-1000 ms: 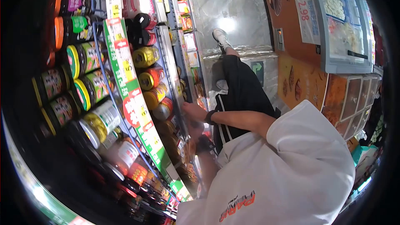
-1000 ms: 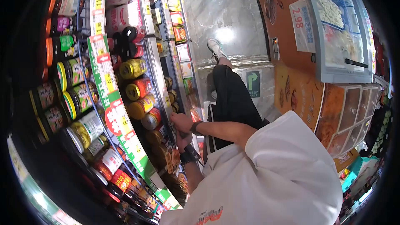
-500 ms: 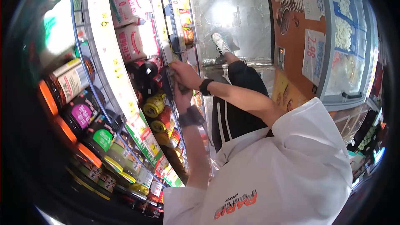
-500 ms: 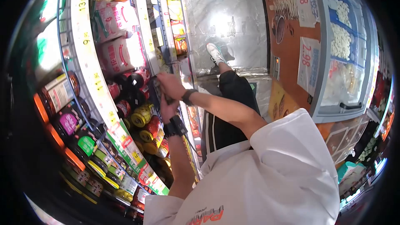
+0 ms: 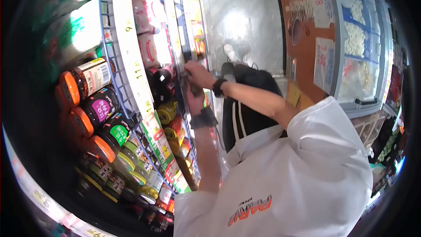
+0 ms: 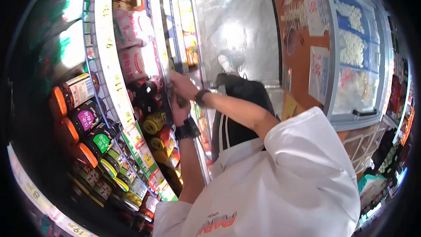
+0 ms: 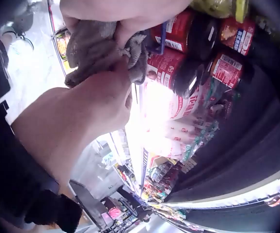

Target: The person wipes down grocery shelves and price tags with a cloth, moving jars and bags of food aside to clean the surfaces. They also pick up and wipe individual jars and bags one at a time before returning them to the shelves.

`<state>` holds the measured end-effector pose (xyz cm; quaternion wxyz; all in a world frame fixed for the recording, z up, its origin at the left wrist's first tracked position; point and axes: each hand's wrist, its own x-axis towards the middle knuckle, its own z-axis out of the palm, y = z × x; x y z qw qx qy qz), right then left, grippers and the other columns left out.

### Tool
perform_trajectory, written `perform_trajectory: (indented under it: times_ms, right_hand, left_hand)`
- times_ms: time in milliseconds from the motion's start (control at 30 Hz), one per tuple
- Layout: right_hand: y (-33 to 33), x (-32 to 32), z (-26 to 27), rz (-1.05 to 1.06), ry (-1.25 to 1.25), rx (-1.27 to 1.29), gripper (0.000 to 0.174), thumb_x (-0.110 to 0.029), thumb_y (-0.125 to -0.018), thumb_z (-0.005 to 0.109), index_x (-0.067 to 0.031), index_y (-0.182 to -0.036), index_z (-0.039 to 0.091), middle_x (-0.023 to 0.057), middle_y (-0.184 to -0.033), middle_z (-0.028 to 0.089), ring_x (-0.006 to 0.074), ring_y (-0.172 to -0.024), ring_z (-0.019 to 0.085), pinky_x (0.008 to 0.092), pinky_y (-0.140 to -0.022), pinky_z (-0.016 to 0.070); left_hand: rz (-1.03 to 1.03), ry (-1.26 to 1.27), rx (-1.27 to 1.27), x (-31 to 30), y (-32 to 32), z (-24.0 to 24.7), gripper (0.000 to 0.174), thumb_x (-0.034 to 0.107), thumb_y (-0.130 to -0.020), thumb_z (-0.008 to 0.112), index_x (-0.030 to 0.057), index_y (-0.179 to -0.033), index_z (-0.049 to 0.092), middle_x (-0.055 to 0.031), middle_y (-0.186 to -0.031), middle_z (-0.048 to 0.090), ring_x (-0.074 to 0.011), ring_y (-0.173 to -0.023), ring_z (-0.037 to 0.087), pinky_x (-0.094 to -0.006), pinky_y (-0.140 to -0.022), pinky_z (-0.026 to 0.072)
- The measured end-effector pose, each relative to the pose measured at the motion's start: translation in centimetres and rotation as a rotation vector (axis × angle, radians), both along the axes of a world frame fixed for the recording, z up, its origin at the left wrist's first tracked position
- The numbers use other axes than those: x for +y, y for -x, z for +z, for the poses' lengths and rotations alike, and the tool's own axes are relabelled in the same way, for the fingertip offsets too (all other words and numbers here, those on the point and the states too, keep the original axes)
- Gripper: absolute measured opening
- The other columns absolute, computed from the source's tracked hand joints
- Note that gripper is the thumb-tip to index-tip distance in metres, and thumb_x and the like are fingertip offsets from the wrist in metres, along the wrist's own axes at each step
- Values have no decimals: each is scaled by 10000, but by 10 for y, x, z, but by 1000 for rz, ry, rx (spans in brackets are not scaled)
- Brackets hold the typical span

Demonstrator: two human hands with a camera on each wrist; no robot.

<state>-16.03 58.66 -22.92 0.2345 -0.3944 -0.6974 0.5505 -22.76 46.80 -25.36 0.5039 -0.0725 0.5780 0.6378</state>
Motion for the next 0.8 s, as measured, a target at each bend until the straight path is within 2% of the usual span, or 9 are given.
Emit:
perform_trajectory:
  times_ms: [67, 200, 267, 400, 467, 533, 600, 667, 800]
  right_hand:
    - [-11, -2, 0, 37, -22, 2, 228, -47, -733, 591, -32, -960, 586, 185, -967, 578, 397, -900, 586, 464, -788, 471]
    - [-19, 2, -10, 42, -37, 38, 230, -40, -719, 599, -26, -948, 580, 178, -948, 575, 396, -914, 581, 454, -791, 465]
    - [-15, 18, -11, 39, -45, 55, 231, -39, -714, 604, -31, -944, 581, 180, -952, 573, 400, -905, 581, 453, -779, 468]
    - [4, 58, -11, 77, 34, 12, 228, -37, -707, 609, -37, -934, 580, 184, -966, 569, 410, -897, 583, 462, -769, 476]
    - [18, 76, -20, 84, 23, 34, 228, -36, -706, 608, -35, -932, 578, 186, -968, 568, 414, -902, 584, 473, -773, 477]
    - [23, 99, -19, 88, 46, 90, 233, -33, -706, 603, -23, -937, 582, 190, -965, 565, 419, -920, 584, 490, -786, 474]
    - [26, 125, -25, 119, 91, 81, 247, -31, -707, 597, -20, -953, 584, 190, -962, 567, 422, -918, 582, 489, -782, 473]
    - [27, 164, -31, 120, 102, 106, 244, -62, -739, 614, -23, -979, 598, 181, -954, 579, 412, -922, 584, 484, -776, 472]
    - [38, 263, -32, -17, 93, 123, 235, -166, -786, 668, -36, -977, 627, 175, -933, 599, 374, -894, 604, 461, -770, 480]
  left_hand:
    - [-8, -62, 3, 1, -9, -11, 235, 169, -898, 681, 57, -1103, 659, -66, -1088, 693, -162, -999, 654, -305, -889, 519]
    - [-84, -33, 122, -24, -19, -33, 338, 78, -893, 636, 39, -1217, 546, -69, -1106, 647, -143, -994, 608, -269, -891, 482]
    - [-187, -22, 334, -18, -18, -56, 560, -19, -885, 601, 24, -1412, 416, -76, -1224, 586, -140, -1079, 555, -261, -949, 430]
    - [-204, 30, 283, 25, 3, -36, 469, -24, -926, 564, 17, -1377, 438, -67, -1215, 584, -119, -1061, 552, -258, -943, 439]
    - [-35, 43, 61, 48, 13, -38, 345, 40, -931, 589, 23, -1268, 519, -63, -1159, 627, -126, -1022, 588, -266, -924, 466]
    - [375, 8, -520, 84, 20, -5, 206, 178, -917, 668, 40, -1071, 669, -64, -1058, 708, -157, -955, 663, -284, -887, 518]
    - [234, 60, -271, 113, 13, 2, 199, 181, -915, 670, 39, -1056, 672, -62, -1054, 709, -153, -954, 662, -288, -884, 520]
    - [536, 76, -559, 162, 19, 6, 304, 113, -908, 666, 3, -1185, 606, -74, -1090, 688, -146, -975, 647, -303, -893, 518]
    - [-593, 241, 493, 263, 26, 28, 617, 3, -878, 614, 33, -1434, 349, -84, -1141, 619, -155, -1009, 607, -283, -885, 492]
